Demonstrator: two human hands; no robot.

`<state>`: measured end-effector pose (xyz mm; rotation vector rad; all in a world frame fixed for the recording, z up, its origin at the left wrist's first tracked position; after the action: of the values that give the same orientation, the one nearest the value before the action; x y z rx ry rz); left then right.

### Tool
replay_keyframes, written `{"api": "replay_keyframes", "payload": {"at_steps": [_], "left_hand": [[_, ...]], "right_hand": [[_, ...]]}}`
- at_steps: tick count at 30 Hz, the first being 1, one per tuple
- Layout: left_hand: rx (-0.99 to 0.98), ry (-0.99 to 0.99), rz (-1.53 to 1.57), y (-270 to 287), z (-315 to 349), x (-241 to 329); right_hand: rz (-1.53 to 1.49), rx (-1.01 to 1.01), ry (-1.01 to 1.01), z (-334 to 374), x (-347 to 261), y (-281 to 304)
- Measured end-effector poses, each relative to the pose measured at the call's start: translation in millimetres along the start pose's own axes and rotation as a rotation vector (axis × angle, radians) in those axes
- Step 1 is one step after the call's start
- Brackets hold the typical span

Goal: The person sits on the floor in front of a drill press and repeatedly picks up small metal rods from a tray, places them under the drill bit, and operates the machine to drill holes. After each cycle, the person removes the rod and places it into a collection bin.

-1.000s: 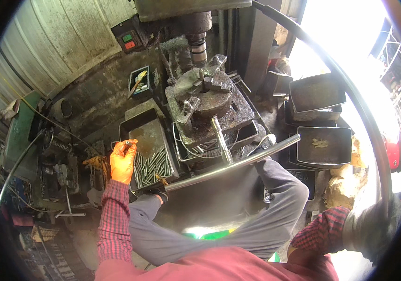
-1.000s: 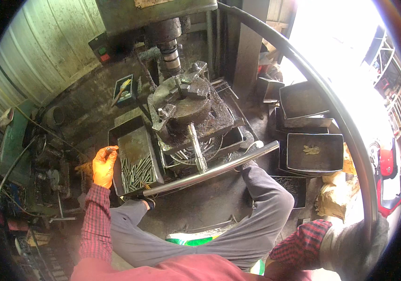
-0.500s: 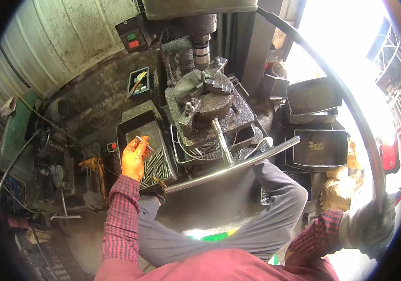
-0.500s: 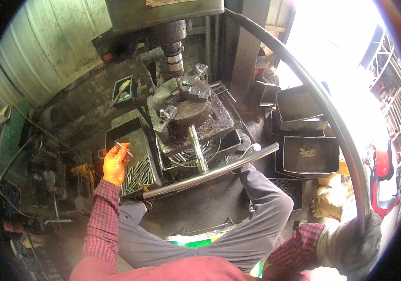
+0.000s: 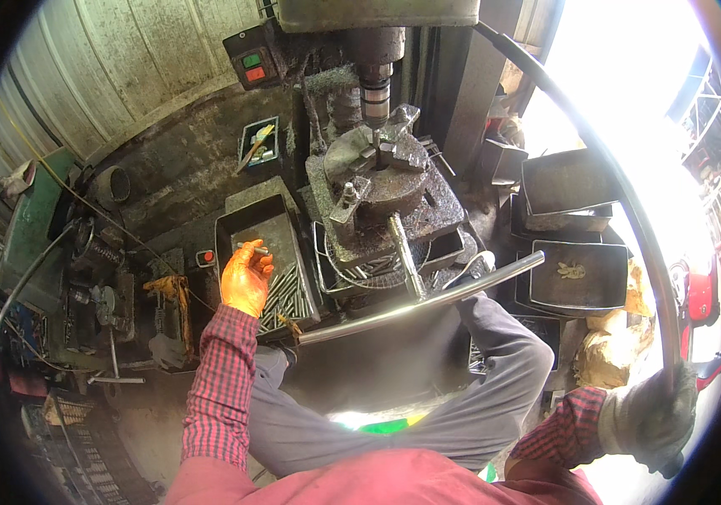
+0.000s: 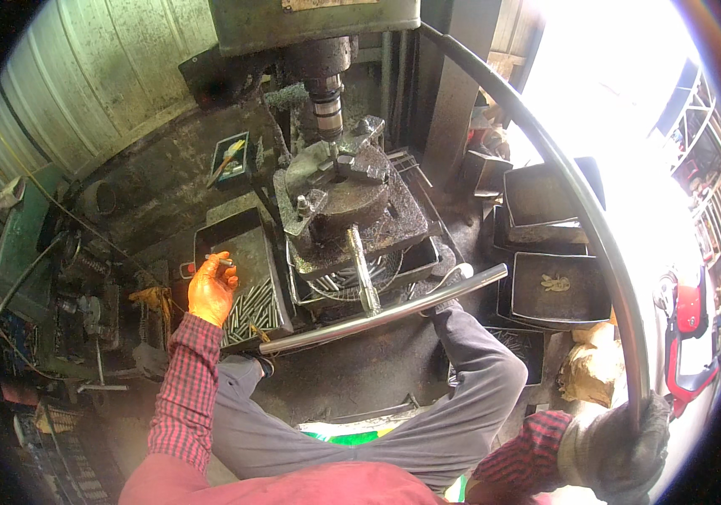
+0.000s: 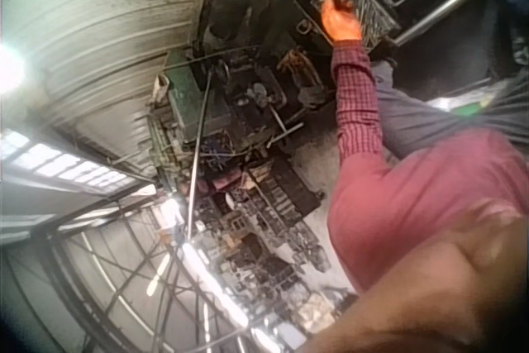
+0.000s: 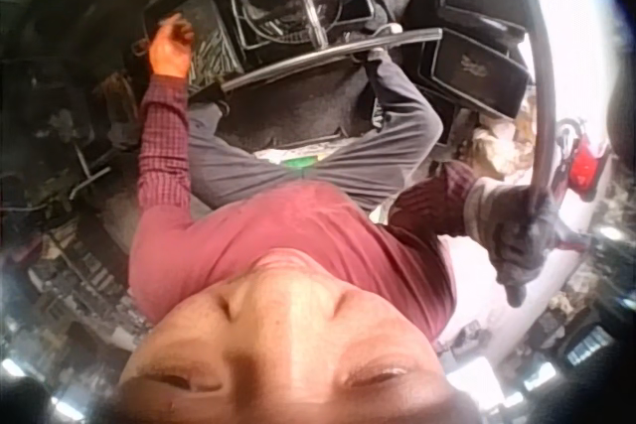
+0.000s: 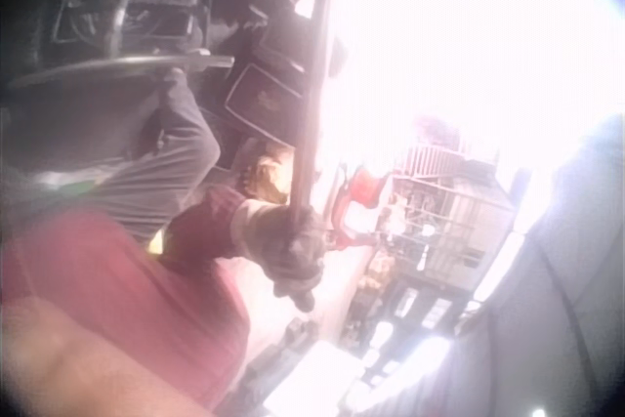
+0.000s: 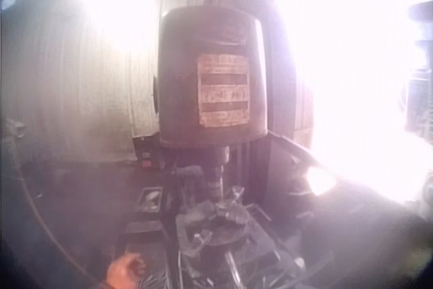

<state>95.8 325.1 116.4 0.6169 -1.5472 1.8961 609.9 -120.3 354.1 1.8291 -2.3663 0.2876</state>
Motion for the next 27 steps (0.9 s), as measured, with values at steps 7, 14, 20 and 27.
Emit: {"api": "replay_keyframes", "payload": {"at_steps": [7,14,20,27], "left_hand": [[-0.034,0.033,0.041,-2.7,0.5,-0.9],[-0.009,0.051,0.076,-4.0,2.7,1.9],[-0.013,0.036,0.083,-6.5,3.0,3.6],[-0.029,0.034,0.099,-10.6,2.2,7.6]], "right_hand": [[0.203,-0.012,0.022,0.2,-7.5,15.4],[-0.154,0.329,-0.002,-26.6,-26.8,53.7],[-2.530,0.079,-0.861,21.9,-9.3,-37.3],[-3.214,-0.173,-1.132,30.4,9.3,-84.3]]}}
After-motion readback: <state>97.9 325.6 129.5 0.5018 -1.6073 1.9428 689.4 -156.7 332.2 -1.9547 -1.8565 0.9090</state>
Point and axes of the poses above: each hand's wrist, its own z-axis away from the middle knuckle, its own y-axis out of the back of the hand, x = y × z, the point moved 1 cm from there along -z, towards the middle knuckle, and after that the axes turned 7 degrees about z, right-handed, at the moved point
